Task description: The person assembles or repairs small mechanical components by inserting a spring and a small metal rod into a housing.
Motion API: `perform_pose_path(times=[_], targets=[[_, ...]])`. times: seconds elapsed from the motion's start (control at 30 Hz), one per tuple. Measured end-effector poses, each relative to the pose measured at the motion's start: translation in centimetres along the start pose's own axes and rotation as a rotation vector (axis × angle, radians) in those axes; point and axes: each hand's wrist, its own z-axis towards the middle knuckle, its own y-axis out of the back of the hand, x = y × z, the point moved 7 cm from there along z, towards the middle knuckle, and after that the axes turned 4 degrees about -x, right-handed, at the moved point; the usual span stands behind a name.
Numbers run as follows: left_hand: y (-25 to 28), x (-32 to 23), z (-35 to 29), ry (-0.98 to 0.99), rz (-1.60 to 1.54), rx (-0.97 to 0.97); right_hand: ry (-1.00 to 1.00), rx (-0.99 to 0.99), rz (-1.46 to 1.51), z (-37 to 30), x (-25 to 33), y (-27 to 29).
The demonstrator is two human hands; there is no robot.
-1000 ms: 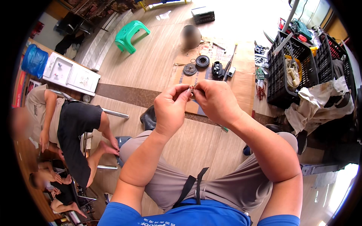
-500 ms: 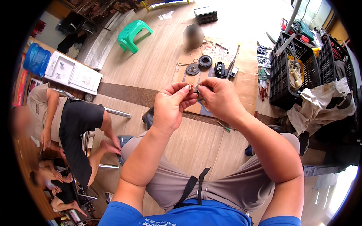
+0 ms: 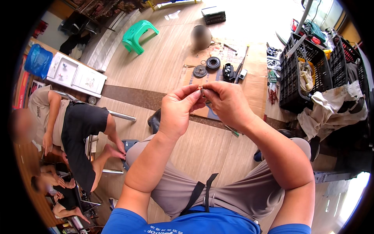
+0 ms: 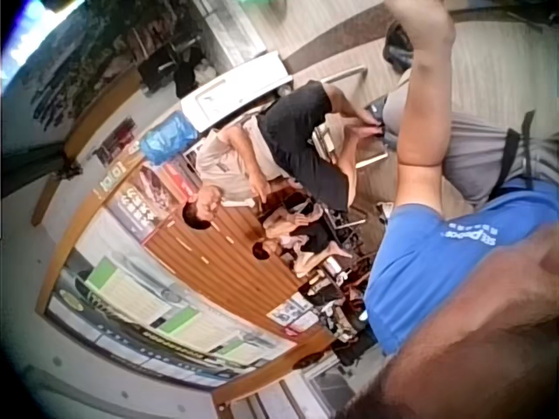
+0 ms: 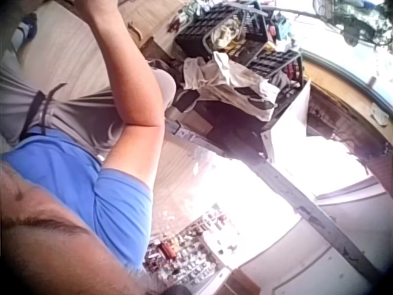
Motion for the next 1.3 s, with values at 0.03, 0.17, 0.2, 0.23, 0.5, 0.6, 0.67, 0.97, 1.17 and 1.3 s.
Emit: perform_pose_path(times=[0.03,0.17,0.2,0.23,0.5,0.6,0.67,0.97,1.17,1.3], targets=[[0.1,0.0,0.0,-0.017,0.045,-0.012,0.000,0.000,0.001,0.0,0.0,0.0],[0.3,0.0,0.1,-0.029,0.071,-0.021,0.012,0.001,-0.039,0.0,0.1,0.0],[0.3,0.1,0.0,-0.007,0.049,-0.028,0.009,0.001,-0.047,0.0,0.0,0.0],[0.3,0.2,0.0,0.016,0.027,-0.035,0.009,0.001,-0.047,-0.1,0.0,0.0],[0.5,0.4,0.1,0.049,-0.029,-0.026,-0.048,0.035,-0.024,-0.1,-0.4,-0.2],[0.7,0.5,0.1,0.072,-0.036,-0.034,-0.069,0.048,-0.020,0.0,-0.6,-0.3],[0.7,0.7,0.1,0.089,-0.049,-0.032,-0.117,0.068,0.022,-0.1,-1.0,-0.5],[0.5,0.4,-0.2,0.140,-0.020,-0.013,-0.514,0.192,0.377,-0.7,-3.4,-1.6],[0.6,0.1,0.1,0.083,0.063,0.004,-0.508,0.206,0.405,-0.7,-3.7,-1.6],[0.4,0.1,0.0,0.072,0.085,0.049,-0.513,0.207,0.404,-0.6,-3.6,-1.6]])
